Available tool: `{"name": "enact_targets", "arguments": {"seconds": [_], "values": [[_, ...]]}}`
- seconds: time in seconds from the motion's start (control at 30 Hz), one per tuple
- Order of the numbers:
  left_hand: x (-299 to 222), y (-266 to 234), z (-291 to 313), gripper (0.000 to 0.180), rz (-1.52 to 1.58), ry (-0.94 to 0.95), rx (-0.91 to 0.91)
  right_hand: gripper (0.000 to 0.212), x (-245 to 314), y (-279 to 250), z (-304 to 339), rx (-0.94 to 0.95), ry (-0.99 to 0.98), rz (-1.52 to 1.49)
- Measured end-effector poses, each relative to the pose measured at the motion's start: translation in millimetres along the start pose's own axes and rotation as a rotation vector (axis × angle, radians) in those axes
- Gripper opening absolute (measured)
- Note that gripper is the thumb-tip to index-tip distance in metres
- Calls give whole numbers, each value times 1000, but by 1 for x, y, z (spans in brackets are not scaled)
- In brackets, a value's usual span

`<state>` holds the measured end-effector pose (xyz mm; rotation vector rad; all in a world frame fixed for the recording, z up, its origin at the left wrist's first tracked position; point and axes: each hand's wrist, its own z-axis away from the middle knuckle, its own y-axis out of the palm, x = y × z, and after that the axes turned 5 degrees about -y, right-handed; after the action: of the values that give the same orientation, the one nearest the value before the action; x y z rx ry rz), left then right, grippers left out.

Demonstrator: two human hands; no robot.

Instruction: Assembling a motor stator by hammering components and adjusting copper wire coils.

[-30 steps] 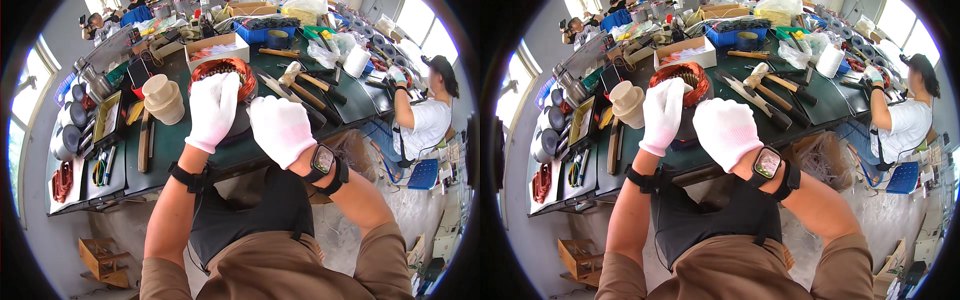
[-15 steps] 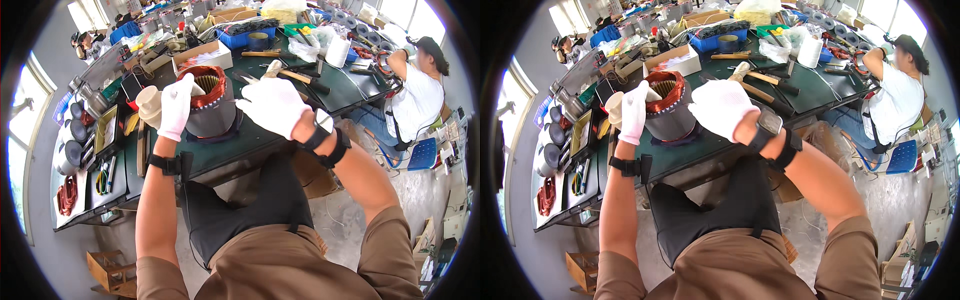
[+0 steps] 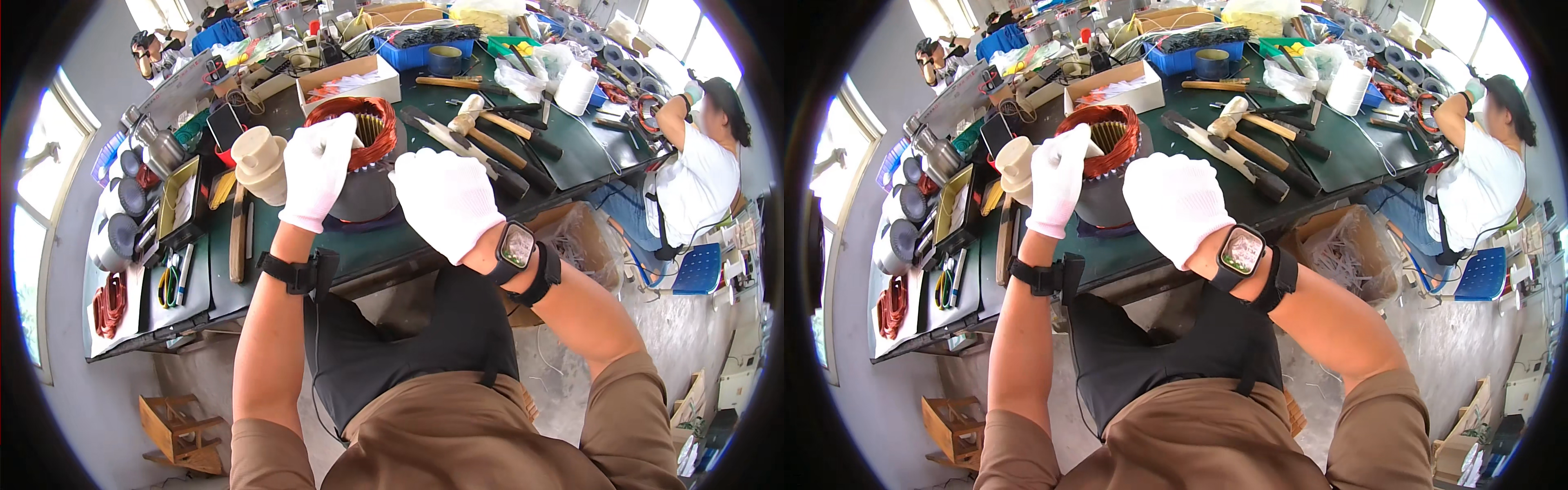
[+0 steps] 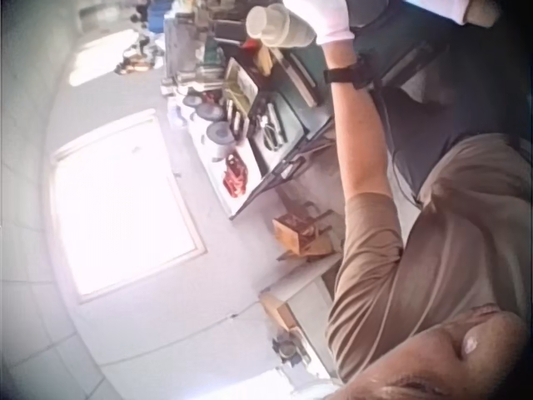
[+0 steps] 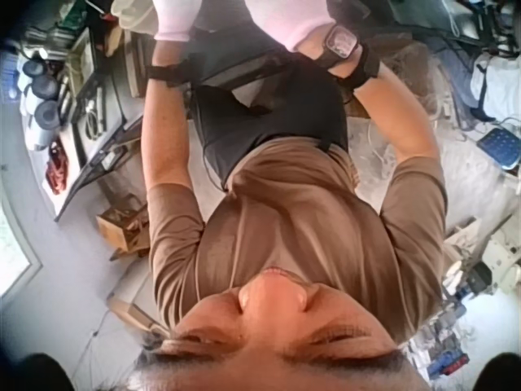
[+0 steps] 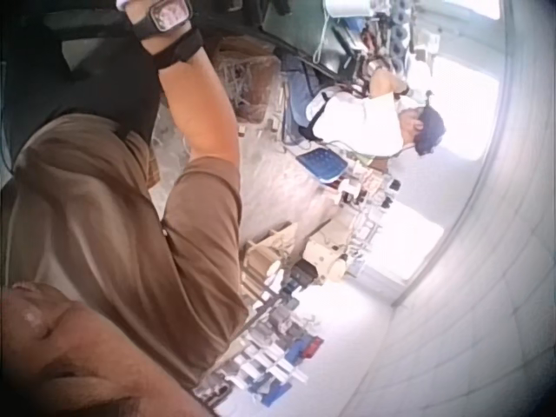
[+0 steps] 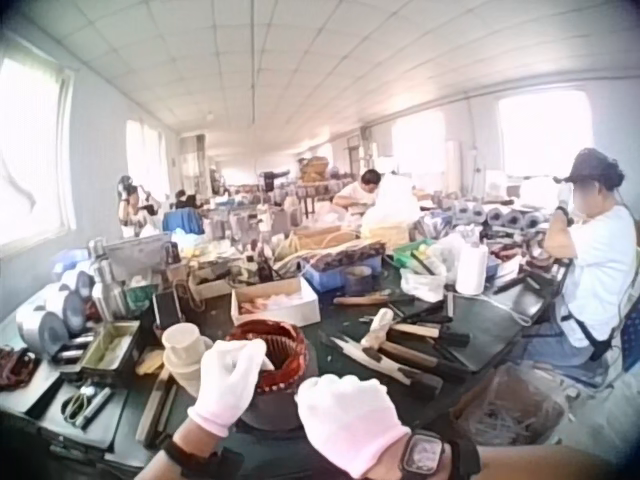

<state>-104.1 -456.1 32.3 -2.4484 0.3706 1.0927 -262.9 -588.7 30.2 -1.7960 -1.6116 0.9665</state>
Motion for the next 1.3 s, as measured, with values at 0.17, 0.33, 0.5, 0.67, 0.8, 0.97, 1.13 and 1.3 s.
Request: {"name": "enact_targets", "arguments": {"seconds": [0.17,0.33,0.5,0.67,0.8,0.97,1.13,1.3], "values": [[5,6,-7,38,-36,-78,-58,19,-21,-14,-45,64,-115,-118],[7,-18,-9,43,19,-165,70,26,-44,-23,-56,273,-180,-268],[19,-36,-28,46,54,-242,172,31,-55,-18,-3,36,-139,-257],[-3,-3,-3,28,-539,237,0,24,-73,-10,27,-93,-30,-208],[8,-17,-5,24,-586,114,-32,19,-70,-7,21,-69,32,-232],[9,-28,-10,23,-527,122,46,22,-58,12,14,-129,-56,-221],[17,-15,4,14,-561,305,-84,22,-42,18,-2,-71,-26,-221],[22,-21,-3,18,-437,125,-66,18,-30,23,-17,9,4,-209]]}}
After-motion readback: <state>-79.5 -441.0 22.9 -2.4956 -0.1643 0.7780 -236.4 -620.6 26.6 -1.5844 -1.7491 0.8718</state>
